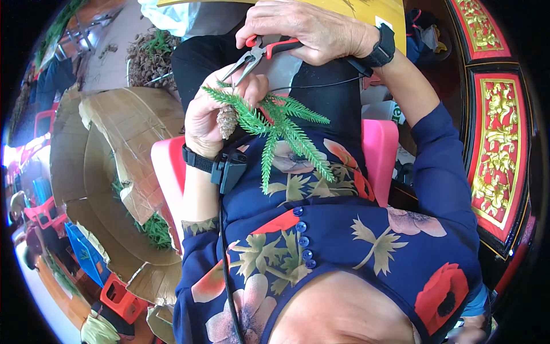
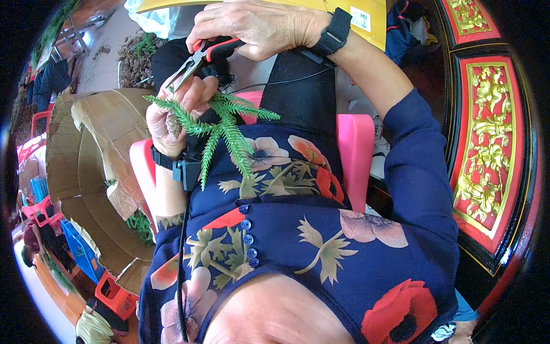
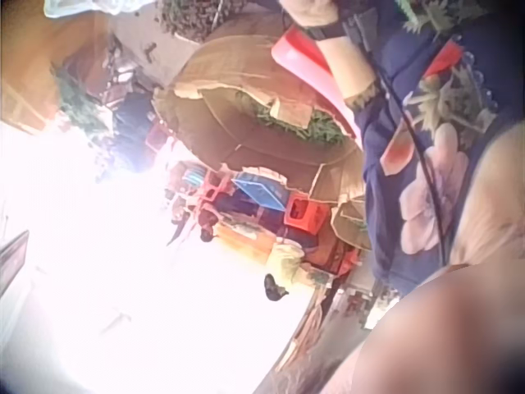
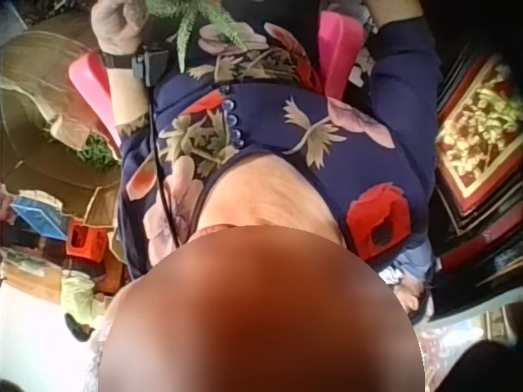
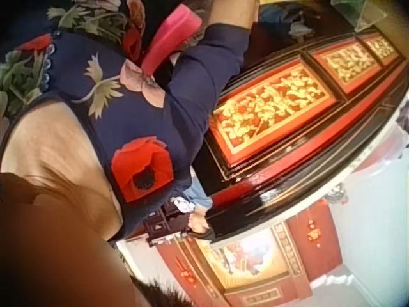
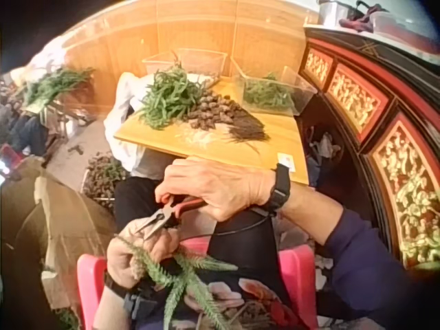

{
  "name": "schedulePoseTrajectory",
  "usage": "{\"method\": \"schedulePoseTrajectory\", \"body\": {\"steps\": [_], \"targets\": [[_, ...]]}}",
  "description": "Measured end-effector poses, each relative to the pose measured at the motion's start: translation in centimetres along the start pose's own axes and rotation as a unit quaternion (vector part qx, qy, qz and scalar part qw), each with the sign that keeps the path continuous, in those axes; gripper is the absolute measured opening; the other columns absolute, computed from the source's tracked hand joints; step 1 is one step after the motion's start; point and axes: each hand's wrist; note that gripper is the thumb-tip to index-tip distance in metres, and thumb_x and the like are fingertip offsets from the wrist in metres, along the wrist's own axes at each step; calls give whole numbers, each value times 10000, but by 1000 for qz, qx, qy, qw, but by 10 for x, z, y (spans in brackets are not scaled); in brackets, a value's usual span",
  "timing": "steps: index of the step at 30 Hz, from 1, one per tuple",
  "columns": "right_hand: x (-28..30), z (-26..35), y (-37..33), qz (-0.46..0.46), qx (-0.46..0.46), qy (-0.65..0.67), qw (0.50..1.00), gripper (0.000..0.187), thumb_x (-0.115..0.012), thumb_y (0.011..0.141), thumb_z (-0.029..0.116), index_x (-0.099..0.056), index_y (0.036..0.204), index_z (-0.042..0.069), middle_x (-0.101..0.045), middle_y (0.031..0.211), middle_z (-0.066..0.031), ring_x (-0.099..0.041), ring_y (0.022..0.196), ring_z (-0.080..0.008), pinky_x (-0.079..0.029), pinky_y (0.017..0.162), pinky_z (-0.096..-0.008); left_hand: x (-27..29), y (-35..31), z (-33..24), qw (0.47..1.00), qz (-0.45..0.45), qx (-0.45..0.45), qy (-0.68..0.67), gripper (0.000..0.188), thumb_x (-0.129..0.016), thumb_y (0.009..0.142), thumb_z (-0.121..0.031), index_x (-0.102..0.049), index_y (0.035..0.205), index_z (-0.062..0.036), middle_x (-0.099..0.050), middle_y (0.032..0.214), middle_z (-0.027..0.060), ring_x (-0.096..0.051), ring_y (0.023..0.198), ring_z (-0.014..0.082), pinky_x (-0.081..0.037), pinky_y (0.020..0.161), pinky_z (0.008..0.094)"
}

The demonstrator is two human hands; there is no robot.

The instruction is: Sorting and cleaning dried plant parts and trimming green stems using hand tools.

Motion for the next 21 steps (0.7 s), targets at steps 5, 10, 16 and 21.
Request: {"method": "schedulePoseTrajectory", "body": {"steps": [5, 10, 16, 21], "targets": [[6, 17, 2, 73, -8, -218, 973, 242, -633, 807, 117, -546, 1019, 40, -510, 891, -110, -499, 841, -288, -405, 747, -363, -3, -1, 0, 1000, -24, 2, -11, 308, -643, 701, -280, -506, 758, -10, -515, 661, 105, -406, 672, 184, -311, 612, 273], [8, 22, 2, 83, -8, -228, 970, 243, -639, 799, 118, -549, 1011, 42, -514, 888, -109, -499, 837, -285, -404, 746, -364, -5, -1, -1, 999, -24, 9, 29, 330, -643, 705, -308, -506, 760, -13, -511, 649, 102, -400, 668, 181, -309, 608, 272], [1, 4, -2, 2, 25, -32, 999, 229, -647, 787, 116, -557, 985, 43, -522, 876, -102, -501, 825, -283, -406, 739, -365, -1, -1, 0, 1000, 0, 9, -14, 359, -618, 722, -330, -523, 792, 9, -508, 638, 92, -391, 649, 180, -305, 599, 280], [2, 10, -2, 21, -10, -55, 998, 205, -656, 775, 111, -572, 949, 41, -539, 847, -100, -515, 812, -283, -416, 721, -363, 2, -2, -4, 999, -25, 35, 5, 372, -605, 727, -327, -536, 822, 26, -508, 635, 87, -388, 640, 181, -304, 594, 283]]}}
Point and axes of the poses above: each hand's wrist, its own y-axis towards the middle knuckle, its own x-axis out of the back of the hand, z = x × y
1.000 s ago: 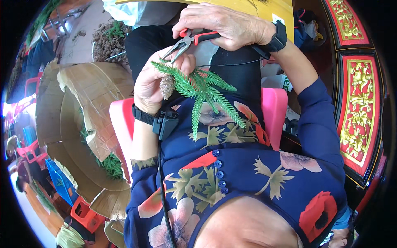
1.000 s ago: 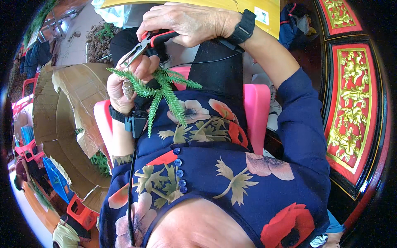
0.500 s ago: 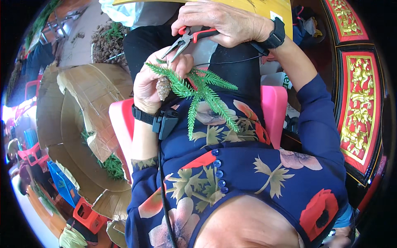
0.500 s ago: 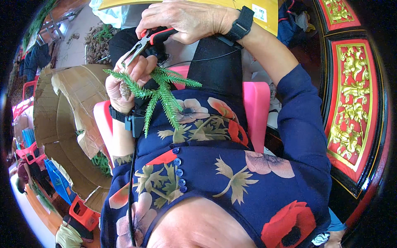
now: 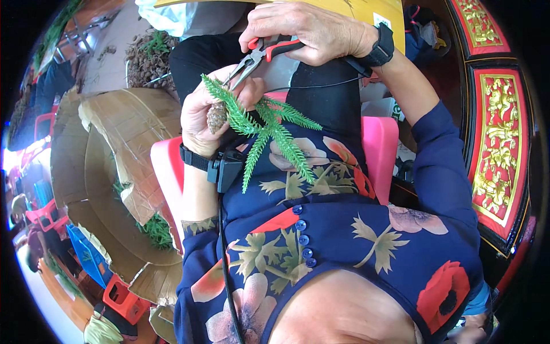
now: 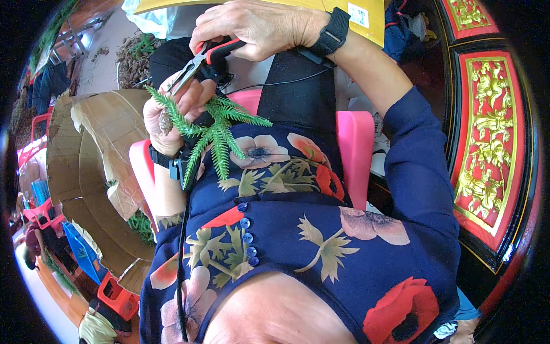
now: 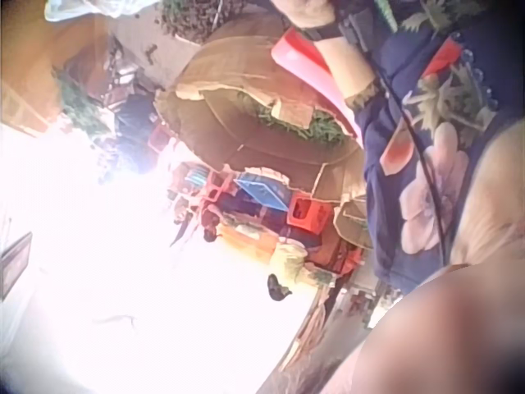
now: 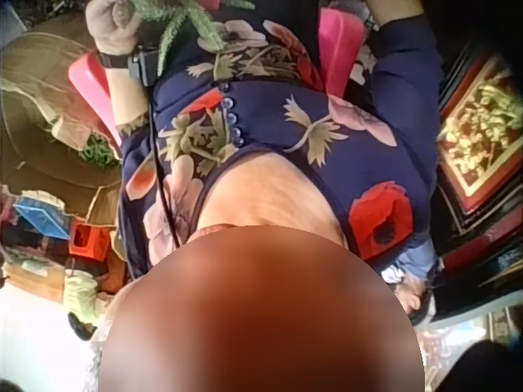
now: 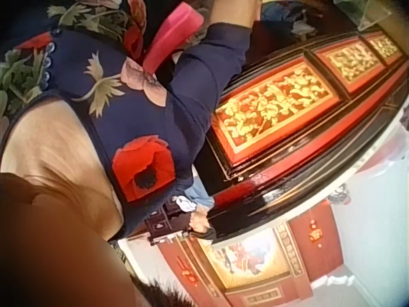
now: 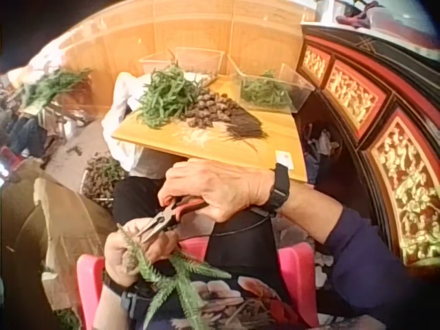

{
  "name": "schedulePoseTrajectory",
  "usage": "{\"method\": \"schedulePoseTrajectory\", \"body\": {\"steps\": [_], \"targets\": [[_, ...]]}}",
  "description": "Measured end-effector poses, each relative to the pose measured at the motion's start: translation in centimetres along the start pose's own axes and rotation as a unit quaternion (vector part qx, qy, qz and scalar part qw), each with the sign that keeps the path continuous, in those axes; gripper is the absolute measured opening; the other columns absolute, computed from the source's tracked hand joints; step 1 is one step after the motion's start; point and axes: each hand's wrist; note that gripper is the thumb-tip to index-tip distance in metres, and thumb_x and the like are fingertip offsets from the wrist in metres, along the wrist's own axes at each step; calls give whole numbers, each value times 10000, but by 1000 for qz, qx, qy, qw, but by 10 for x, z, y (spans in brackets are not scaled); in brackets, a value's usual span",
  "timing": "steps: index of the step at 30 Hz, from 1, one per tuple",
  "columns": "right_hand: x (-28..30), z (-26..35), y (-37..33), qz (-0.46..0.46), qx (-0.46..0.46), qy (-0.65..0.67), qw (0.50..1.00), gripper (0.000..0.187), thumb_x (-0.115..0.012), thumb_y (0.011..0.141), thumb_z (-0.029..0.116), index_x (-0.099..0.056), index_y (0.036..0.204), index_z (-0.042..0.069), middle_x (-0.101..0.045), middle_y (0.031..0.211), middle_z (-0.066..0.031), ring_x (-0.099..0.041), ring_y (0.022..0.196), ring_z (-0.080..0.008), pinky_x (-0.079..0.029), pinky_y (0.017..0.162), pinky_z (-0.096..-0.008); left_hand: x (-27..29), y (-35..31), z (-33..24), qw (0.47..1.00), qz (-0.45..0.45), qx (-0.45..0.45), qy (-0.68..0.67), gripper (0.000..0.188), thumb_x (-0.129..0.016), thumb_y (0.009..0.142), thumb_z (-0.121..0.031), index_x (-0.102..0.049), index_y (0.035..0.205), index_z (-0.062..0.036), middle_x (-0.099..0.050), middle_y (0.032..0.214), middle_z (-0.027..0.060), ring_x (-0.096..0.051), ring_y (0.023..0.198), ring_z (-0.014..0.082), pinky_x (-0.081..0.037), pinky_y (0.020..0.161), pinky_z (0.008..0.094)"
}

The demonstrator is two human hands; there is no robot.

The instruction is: Sorting and cleaning dried plant parts and trimming green stems using hand tools.

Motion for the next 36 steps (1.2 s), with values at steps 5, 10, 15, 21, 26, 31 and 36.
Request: {"method": "schedulePoseTrajectory", "body": {"steps": [5, 10, 15, 21, 26, 31, 36], "targets": [[-3, 0, 1, 20, -13, 26, 999, 186, -653, 762, 90, -581, 926, 41, -553, 838, -106, -530, 809, -288, -426, 708, -359, 5, 1, -1, 1000, 28, 7, -10, 384, -603, 732, -331, -535, 835, 32, -514, 642, 91, -389, 646, 179, -303, 592, 281], [-3, -1, -5, 11, -60, 126, 990, 155, -639, 759, 65, -577, 897, 37, -560, 848, -112, -545, 805, -295, -436, 700, -361, 8, -3, -9, 1000, -12, 8, 18, 361, -610, 745, -298, -536, 855, 38, -523, 650, 95, -430, 671, 175, -337, 617, 265], [-1, 9, -11, 17, -117, 136, 984, 177, -640, 753, 56, -564, 910, 29, -562, 860, -120, -552, 801, -297, -441, 694, -366, 5, -6, -22, 987, -60, -49, 138, 265, -621, 785, -190, -576, 918, 35, -582, 735, 95, -524, 749, 149, -411, 692, 245], [-26, 28, -18, -21, -290, -55, 955, 237, -584, 749, 46, -604, 984, 24, -609, 872, -168, -584, 825, -353, -477, 749, -363, -14, -9, -31, 877, -259, -133, 383, 152, -614, 821, -51, -629, 957, 13, -630, 883, 73, -570, 835, 102, -446, 767, 235], [-22, 21, -18, -96, -223, -88, 966, 197, -610, 749, 79, -608, 934, 12, -617, 811, -164, -591, 776, -360, -483, 708, -376, -16, -8, -28, 872, -279, -174, 363, 133, -601, 823, -1, -641, 948, 10, -629, 926, 57, -567, 848, 91, -441, 786, 226], [-6, 11, -7, -138, -75, -66, 985, 187, -624, 754, 104, -603, 911, 5, -617, 810, -166, -590, 772, -363, -482, 702, -385, -13, -7, -21, 949, -210, -165, 168, 180, -587, 803, -58, -604, 969, 11, -602, 923, 82, -554, 843, 134, -446, 749, 245], [-1, 7, -3, -109, -44, 37, 992, 225, -639, 748, 44, -549, 953, 21, -559, 869, -128, -549, 798, -298, -442, 691, -361, -8, -8, -17, 990, -101, -48, -84, 178, -572, 767, -144, -539, 882, -13, -522, 838, 83, -483, 781, 182, -434, 669, 277]]}}
Point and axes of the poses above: each hand's wrist, its own y-axis towards the middle knuckle, its own x-axis out of the back of the hand, z = x × y
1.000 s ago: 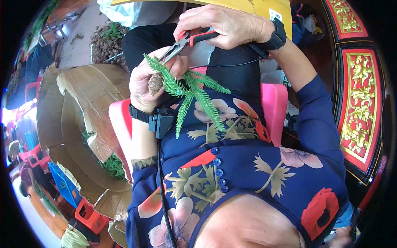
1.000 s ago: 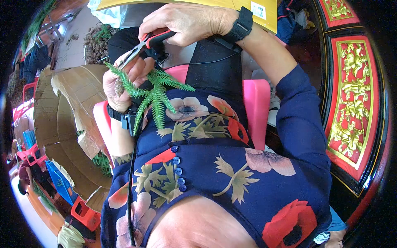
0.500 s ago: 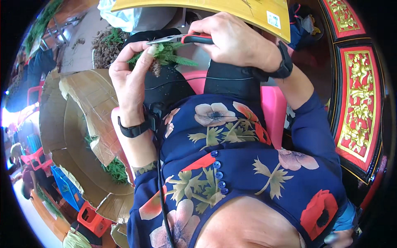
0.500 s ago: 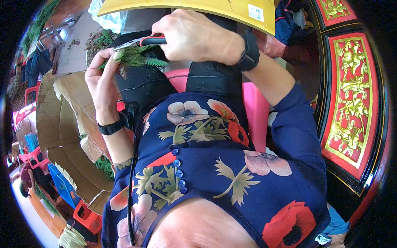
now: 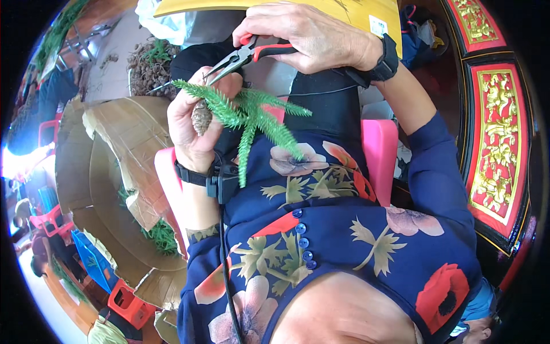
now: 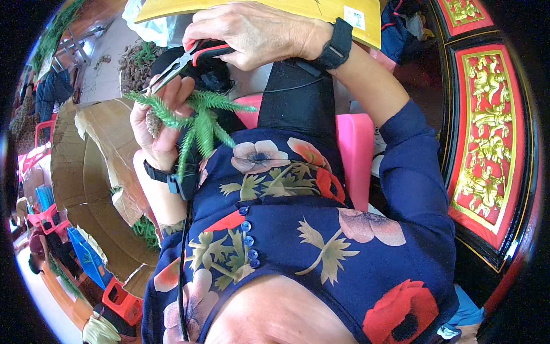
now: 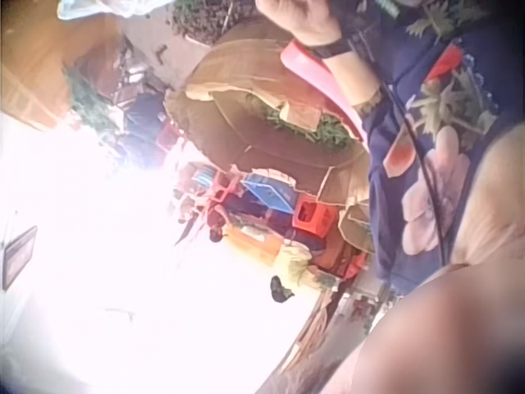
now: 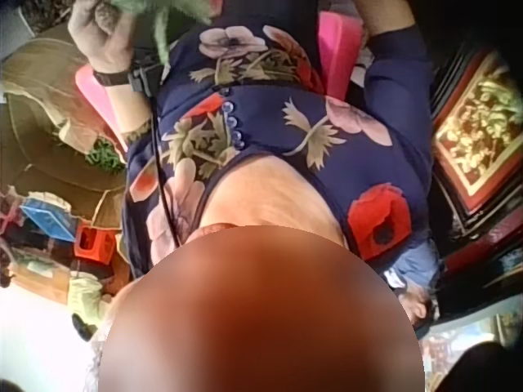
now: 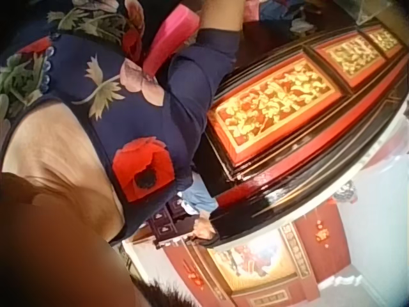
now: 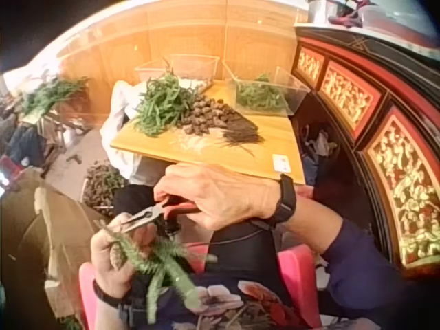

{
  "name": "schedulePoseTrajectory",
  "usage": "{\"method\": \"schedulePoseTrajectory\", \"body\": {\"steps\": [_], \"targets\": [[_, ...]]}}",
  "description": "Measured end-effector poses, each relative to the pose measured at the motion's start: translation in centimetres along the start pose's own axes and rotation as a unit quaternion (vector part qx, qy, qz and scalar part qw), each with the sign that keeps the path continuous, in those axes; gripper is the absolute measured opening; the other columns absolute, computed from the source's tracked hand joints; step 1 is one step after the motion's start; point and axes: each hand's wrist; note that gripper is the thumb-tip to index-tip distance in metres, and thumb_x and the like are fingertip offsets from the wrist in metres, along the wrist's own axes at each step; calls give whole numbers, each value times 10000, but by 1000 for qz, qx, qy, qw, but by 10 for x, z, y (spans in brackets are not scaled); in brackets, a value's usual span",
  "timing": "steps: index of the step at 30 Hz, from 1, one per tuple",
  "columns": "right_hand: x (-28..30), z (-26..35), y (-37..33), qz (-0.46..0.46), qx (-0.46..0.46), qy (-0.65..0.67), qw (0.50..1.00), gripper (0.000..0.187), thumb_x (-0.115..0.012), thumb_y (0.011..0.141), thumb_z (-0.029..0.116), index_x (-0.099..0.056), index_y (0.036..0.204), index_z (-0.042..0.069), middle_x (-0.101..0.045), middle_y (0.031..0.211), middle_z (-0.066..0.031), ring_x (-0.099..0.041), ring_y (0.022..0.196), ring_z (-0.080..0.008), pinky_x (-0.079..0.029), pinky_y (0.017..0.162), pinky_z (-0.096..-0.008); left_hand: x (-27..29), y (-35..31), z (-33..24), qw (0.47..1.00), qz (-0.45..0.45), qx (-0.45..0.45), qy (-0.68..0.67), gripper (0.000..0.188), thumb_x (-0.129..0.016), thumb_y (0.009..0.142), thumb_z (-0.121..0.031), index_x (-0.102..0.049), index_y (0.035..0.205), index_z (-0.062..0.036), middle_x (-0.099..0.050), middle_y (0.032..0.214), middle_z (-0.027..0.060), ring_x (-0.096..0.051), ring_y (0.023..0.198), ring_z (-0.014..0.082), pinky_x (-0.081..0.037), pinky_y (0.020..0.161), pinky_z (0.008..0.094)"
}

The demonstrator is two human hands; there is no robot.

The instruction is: Sorting and cleaning dried plant parts and trimming green stems using hand tools.

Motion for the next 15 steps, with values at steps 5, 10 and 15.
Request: {"method": "schedulePoseTrajectory", "body": {"steps": [5, 10, 15], "targets": [[-6, -2, 3, -3, 40, -12, 999, 227, -639, 755, 46, -543, 958, 16, -553, 851, -133, -544, 778, -300, -439, 674, -359, 0, 0, 1, 999, 1, 45, -21, 173, -570, 758, -183, -485, 797, -37, -448, 764, 58, -416, 733, 176, -414, 623, 278], [-5, 3, 0, 14, -23, 9, 1000, 195, -650, 762, 69, -547, 918, 13, -544, 803, -139, -543, 733, -302, -435, 640, -361, -1, -1, 0, 998, -29, -18, 47, 172, -583, 795, -133, -555, 919, -16, -544, 852, 86, -497, 783, 167, -431, 631, 268], [-12, 19, -7, 64, -184, -121, 973, 203, -611, 775, 96, -586, 960, 15, -615, 904, -167, -585, 835, -352, -475, 741, -385, -8, 2, -7, 890, -207, -154, 376, 182, -608, 827, -57, -620, 999, 2, -624, 911, 74, -563, 810, 115, -440, 683, 233]]}}
Point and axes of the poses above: each hand's wrist, its own y-axis towards the middle knuckle, its own x-axis out of the back of the hand, z = x × y
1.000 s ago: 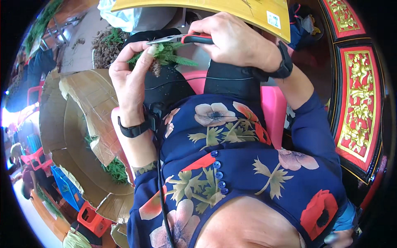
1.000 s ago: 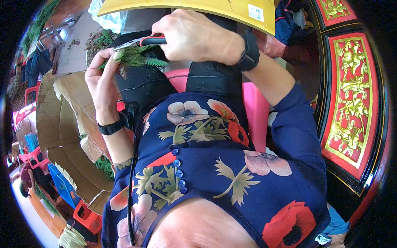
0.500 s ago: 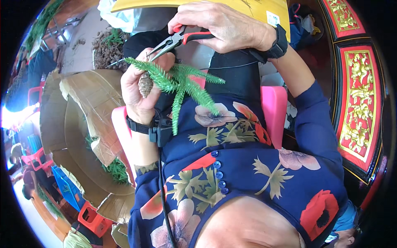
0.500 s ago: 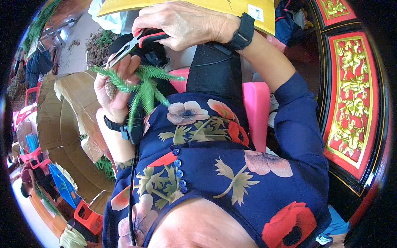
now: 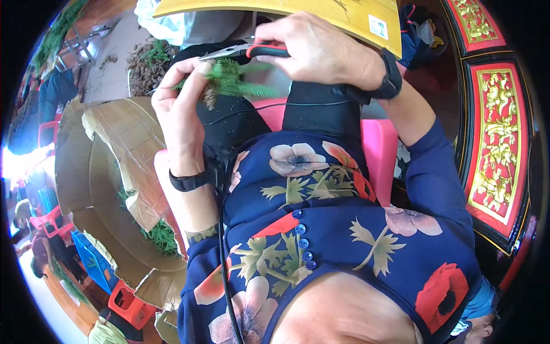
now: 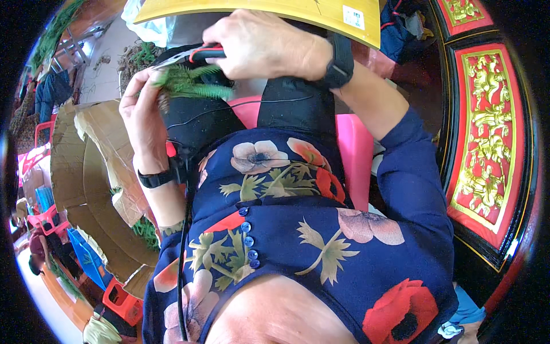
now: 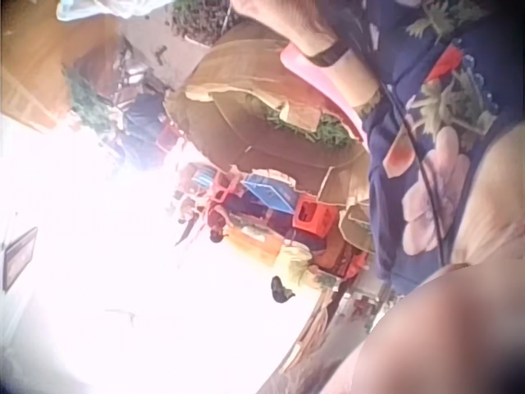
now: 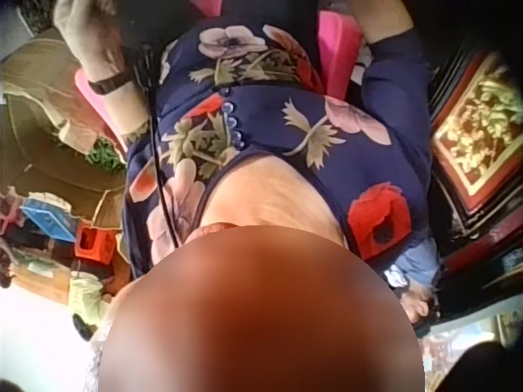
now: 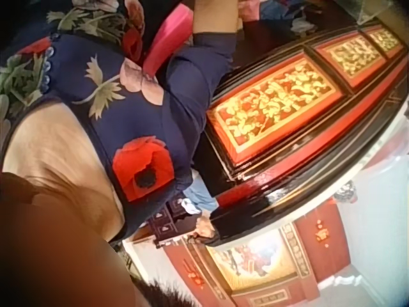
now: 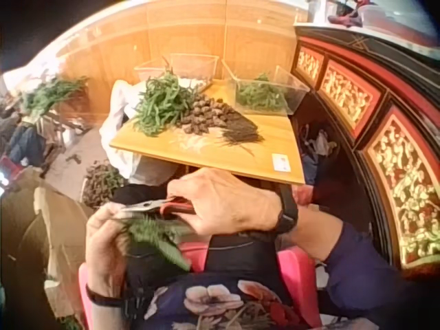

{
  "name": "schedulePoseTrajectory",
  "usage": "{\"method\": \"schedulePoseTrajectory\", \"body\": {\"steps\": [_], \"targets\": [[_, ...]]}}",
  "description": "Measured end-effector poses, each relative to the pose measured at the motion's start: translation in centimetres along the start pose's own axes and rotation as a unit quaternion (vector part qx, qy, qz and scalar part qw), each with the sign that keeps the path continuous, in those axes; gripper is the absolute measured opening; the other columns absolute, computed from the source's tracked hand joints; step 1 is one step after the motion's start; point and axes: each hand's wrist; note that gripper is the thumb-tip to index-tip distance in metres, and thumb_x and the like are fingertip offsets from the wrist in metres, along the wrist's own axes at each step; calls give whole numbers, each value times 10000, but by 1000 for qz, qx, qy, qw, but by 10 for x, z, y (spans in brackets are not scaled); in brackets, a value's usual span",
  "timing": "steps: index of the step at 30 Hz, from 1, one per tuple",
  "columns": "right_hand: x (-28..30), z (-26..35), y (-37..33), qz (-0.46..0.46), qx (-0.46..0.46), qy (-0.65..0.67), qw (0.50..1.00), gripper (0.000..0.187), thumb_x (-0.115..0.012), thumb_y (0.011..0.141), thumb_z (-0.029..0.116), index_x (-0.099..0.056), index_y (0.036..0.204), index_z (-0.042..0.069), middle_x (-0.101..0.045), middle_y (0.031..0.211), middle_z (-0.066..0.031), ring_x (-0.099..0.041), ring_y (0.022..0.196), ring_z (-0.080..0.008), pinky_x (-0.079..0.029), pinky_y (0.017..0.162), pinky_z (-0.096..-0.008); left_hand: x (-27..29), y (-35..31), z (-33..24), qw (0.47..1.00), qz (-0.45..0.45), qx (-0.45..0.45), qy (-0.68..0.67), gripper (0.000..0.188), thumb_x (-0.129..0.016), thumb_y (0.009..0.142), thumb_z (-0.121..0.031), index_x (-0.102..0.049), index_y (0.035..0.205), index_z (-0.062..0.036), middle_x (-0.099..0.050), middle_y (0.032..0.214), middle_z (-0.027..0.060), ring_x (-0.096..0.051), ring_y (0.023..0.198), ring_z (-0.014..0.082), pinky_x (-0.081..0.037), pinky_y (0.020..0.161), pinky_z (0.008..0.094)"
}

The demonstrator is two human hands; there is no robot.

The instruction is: Sorting and cleaning dried plant parts and trimming green stems using hand tools.

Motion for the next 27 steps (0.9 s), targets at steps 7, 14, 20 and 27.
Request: {"method": "schedulePoseTrajectory", "body": {"steps": [7, 14, 20, 27], "targets": [[-16, -15, -4, -77, 6, -28, 997, 189, -620, 790, 134, -598, 931, 9, -609, 822, -182, -583, 754, -347, -467, 685, -391, -2, 0, 0, 997, -5, -81, 20, 148, -620, 826, -23, -649, 968, 8, -647, 888, 41, -576, 800, 88, -447, 715, 218], [3, -14, 8, -118, 150, 57, 980, 165, -647, 773, 109, -570, 884, 14, -558, 756, -156, -553, 695, -322, -441, 621, -374, 6, 0, 4, 986, 106, 7, -130, 175, -593, 824, -38, -625, 990, 9, -638, 911, 60, -580, 837, 116, -452, 714, 224], [8, -13, 13, -106, 181, 64, 976, 161, -673, 755, 102, -549, 827, 30, -538, 738, -133, -544, 672, -315, -427, 577, -366, 7, -1, 6, 944, 197, 81, -253, 194, -595, 813, -44, -613, 997, 16, -636, 903, 71, -581, 820, 126, -455, 698, 224], [8, -25, 8, -67, 140, 71, 985, 138, -646, 775, 133, -558, 800, 30, -532, 699, -138, -547, 633, -319, -413, 532, -375, -13, -2, -1, 998, 56, 2, -38, 147, -666, 787, -42, -646, 927, 1, -644, 818, 57, -572, 701, 104, -439, 622, 208]]}}
Point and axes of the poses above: each hand's wrist, its own y-axis towards the middle knuckle, its own x-axis out of the back of the hand, z = x × y
